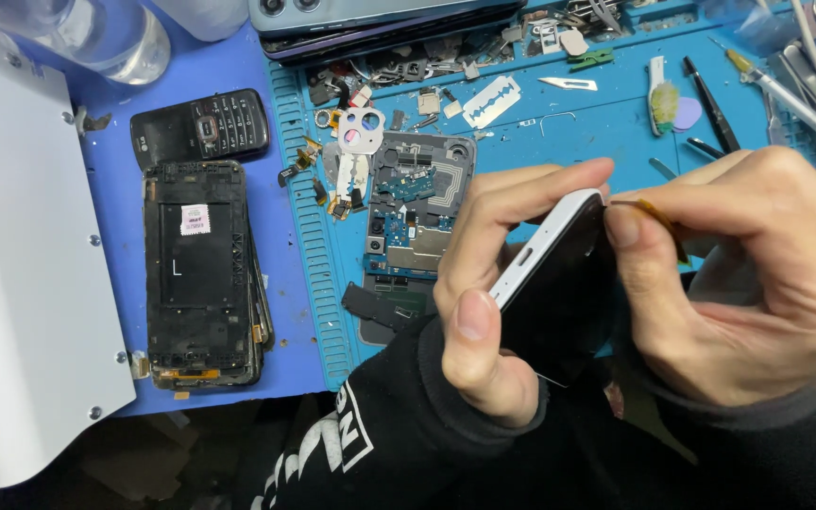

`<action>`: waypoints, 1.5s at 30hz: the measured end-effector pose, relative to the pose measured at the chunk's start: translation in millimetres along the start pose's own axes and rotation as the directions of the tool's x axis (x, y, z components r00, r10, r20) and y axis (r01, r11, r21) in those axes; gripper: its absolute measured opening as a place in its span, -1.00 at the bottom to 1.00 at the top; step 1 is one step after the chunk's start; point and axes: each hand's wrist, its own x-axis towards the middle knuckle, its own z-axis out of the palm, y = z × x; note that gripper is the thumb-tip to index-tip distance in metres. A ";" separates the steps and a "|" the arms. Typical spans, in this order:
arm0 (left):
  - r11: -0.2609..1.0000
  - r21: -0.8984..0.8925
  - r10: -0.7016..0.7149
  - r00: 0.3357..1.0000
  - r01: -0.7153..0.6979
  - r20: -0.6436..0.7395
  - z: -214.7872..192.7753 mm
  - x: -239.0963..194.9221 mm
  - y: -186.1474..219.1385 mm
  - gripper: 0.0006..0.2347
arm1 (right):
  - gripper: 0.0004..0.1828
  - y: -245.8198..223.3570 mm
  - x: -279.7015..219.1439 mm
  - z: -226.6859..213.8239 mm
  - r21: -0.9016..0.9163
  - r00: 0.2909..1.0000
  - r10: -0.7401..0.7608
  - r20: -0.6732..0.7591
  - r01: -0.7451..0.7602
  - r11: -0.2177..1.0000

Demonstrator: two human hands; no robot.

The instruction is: Carefully prying the screen and cleaning adhesive from the internal frame of a smartphone.

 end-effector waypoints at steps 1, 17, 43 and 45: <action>1.000 0.001 0.001 1.000 -0.001 0.000 0.5 -1.5 -1.7 -0.29 | -0.92 1.3 -1.9 -0.1 0.000 1.000 -0.001 -0.001 0.001 1.000; 0.965 -0.242 -0.113 0.993 0.101 -0.034 3.8 -7.8 -4.6 -0.27 | -0.89 17.8 -17.6 7.8 0.014 0.998 -0.018 -0.055 0.019 1.000; 0.975 -0.197 -0.109 0.994 0.102 -0.024 4.1 -7.4 -6.2 -0.26 | -0.91 11.5 -12.1 -2.5 0.004 0.999 -0.035 -0.002 0.035 0.999; 0.984 -0.156 -0.092 0.995 0.086 -0.030 4.5 -7.7 -4.4 -0.27 | -0.91 11.8 -11.8 -4.9 -0.015 0.998 -0.051 0.032 0.051 0.999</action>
